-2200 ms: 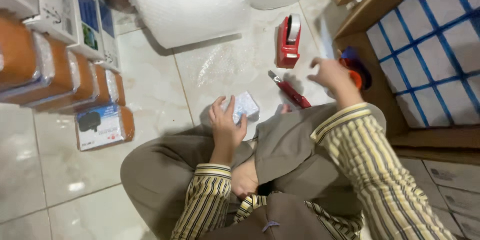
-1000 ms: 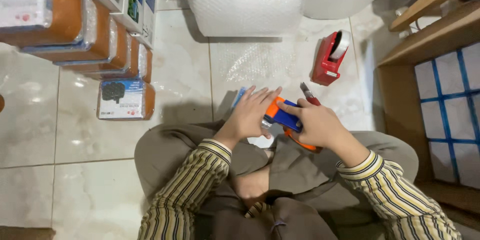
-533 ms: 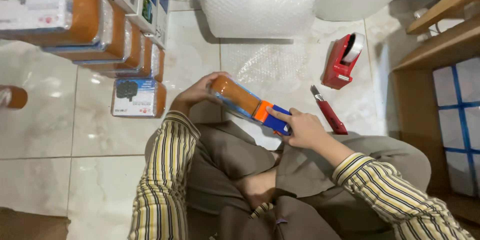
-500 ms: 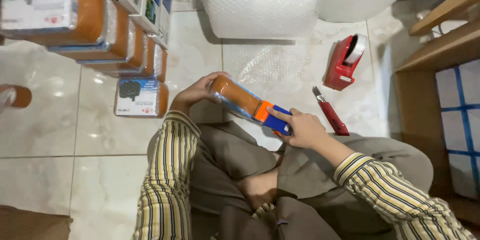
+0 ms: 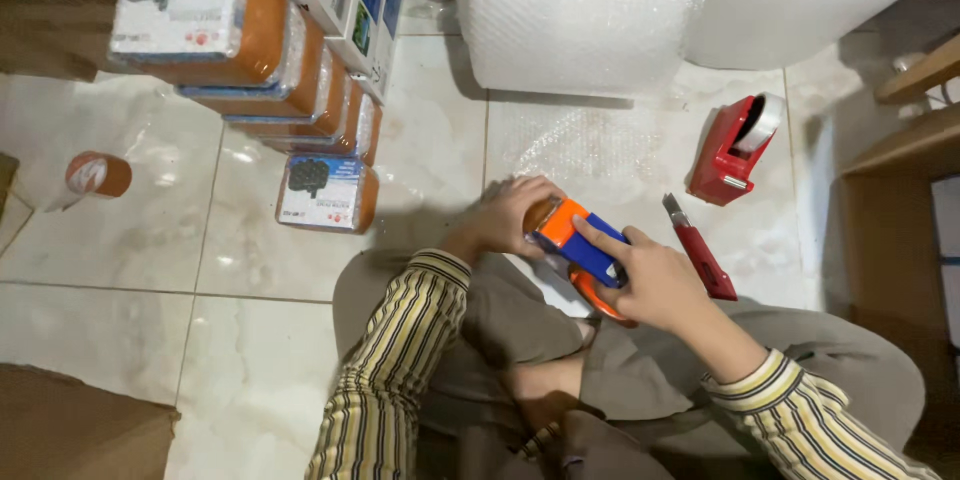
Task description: The person sits on the floor and wraps small rectangular boxes with bubble wrap. They use a tape dispenser to secure the bubble wrap around each box and then place the wrapped boxes in a stack.
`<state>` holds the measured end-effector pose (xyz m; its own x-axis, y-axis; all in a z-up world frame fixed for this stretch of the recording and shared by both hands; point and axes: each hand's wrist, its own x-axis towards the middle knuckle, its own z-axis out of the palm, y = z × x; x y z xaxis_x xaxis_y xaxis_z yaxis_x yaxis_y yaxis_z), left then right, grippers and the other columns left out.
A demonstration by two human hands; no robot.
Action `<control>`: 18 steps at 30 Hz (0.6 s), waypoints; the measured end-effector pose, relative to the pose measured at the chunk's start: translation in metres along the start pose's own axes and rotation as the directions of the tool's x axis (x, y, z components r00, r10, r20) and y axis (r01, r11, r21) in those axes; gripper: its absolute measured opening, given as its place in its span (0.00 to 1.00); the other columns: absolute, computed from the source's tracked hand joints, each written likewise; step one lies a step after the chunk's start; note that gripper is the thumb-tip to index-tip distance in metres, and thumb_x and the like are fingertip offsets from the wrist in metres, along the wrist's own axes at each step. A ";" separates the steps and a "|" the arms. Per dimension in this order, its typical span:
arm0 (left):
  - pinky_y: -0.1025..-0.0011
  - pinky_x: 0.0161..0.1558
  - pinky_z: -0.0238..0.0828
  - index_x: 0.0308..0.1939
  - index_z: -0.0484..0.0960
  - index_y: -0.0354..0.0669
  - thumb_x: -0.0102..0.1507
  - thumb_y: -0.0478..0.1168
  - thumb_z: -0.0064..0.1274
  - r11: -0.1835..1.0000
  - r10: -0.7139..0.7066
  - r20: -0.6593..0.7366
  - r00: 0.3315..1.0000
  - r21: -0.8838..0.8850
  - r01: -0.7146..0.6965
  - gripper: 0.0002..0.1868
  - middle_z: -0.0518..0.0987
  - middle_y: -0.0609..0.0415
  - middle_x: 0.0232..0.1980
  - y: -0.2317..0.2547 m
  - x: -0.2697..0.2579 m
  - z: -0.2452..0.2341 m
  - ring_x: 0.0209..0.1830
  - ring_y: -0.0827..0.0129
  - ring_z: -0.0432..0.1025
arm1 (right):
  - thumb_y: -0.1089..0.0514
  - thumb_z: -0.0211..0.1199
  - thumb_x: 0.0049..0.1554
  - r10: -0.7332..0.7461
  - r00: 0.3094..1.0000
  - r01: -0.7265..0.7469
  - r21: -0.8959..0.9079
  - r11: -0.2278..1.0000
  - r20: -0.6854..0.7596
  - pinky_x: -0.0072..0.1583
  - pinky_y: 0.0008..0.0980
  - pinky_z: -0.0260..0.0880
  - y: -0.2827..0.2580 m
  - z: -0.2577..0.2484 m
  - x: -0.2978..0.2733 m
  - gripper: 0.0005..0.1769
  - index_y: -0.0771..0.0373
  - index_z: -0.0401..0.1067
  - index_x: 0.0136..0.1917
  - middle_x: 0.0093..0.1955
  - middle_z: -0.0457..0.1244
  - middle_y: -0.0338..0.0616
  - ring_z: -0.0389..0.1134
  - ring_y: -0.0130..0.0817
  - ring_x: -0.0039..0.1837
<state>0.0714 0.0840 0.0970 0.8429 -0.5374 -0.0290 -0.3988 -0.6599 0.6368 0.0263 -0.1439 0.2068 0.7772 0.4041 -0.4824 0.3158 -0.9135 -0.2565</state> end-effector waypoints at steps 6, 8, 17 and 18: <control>0.67 0.61 0.56 0.59 0.65 0.43 0.41 0.47 0.73 0.596 0.117 0.058 0.991 -0.802 -0.024 0.47 0.70 0.55 0.55 -0.041 -0.015 -0.016 0.57 0.69 0.61 | 0.41 0.59 0.43 0.059 0.998 -0.056 -0.068 0.996 0.036 0.54 0.46 0.70 0.006 -0.002 -0.004 0.45 0.21 0.45 0.71 0.48 0.61 0.42 0.69 0.51 0.52; 0.47 0.68 0.33 0.59 0.67 0.51 0.45 0.51 0.65 0.773 -0.072 0.071 0.995 -0.626 0.101 0.40 0.66 0.52 0.63 -0.057 -0.017 -0.029 0.70 0.56 0.50 | 0.43 0.60 0.43 0.032 0.999 -0.029 -0.074 0.997 0.041 0.54 0.46 0.70 0.014 0.005 0.000 0.43 0.24 0.49 0.71 0.47 0.63 0.44 0.69 0.52 0.52; 0.54 0.62 0.49 0.55 0.68 0.57 0.37 0.54 0.60 0.878 0.078 -0.057 0.995 0.477 -0.042 0.41 0.69 0.65 0.48 0.017 0.006 0.023 0.54 0.70 0.63 | 0.43 0.58 0.45 0.007 1.000 -0.007 -0.059 0.998 -0.002 0.53 0.48 0.69 0.012 0.006 0.002 0.43 0.26 0.48 0.72 0.48 0.62 0.44 0.69 0.53 0.51; 0.54 0.62 0.49 0.55 0.68 0.57 0.37 0.54 0.60 0.878 0.083 -0.062 0.995 0.477 -0.044 0.41 0.69 0.65 0.48 0.018 0.006 0.013 0.54 0.70 0.63 | 0.43 0.58 0.45 0.010 1.000 -0.010 -0.064 0.998 -0.006 0.53 0.48 0.69 0.011 0.002 -0.001 0.43 0.26 0.48 0.72 0.48 0.62 0.44 0.69 0.53 0.51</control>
<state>0.0648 0.0616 0.0984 0.8274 -0.5570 0.0719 -0.5595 -0.8062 0.1926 0.0277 -0.1543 0.2023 0.7837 0.3948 -0.4795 0.3419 -0.9187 -0.1976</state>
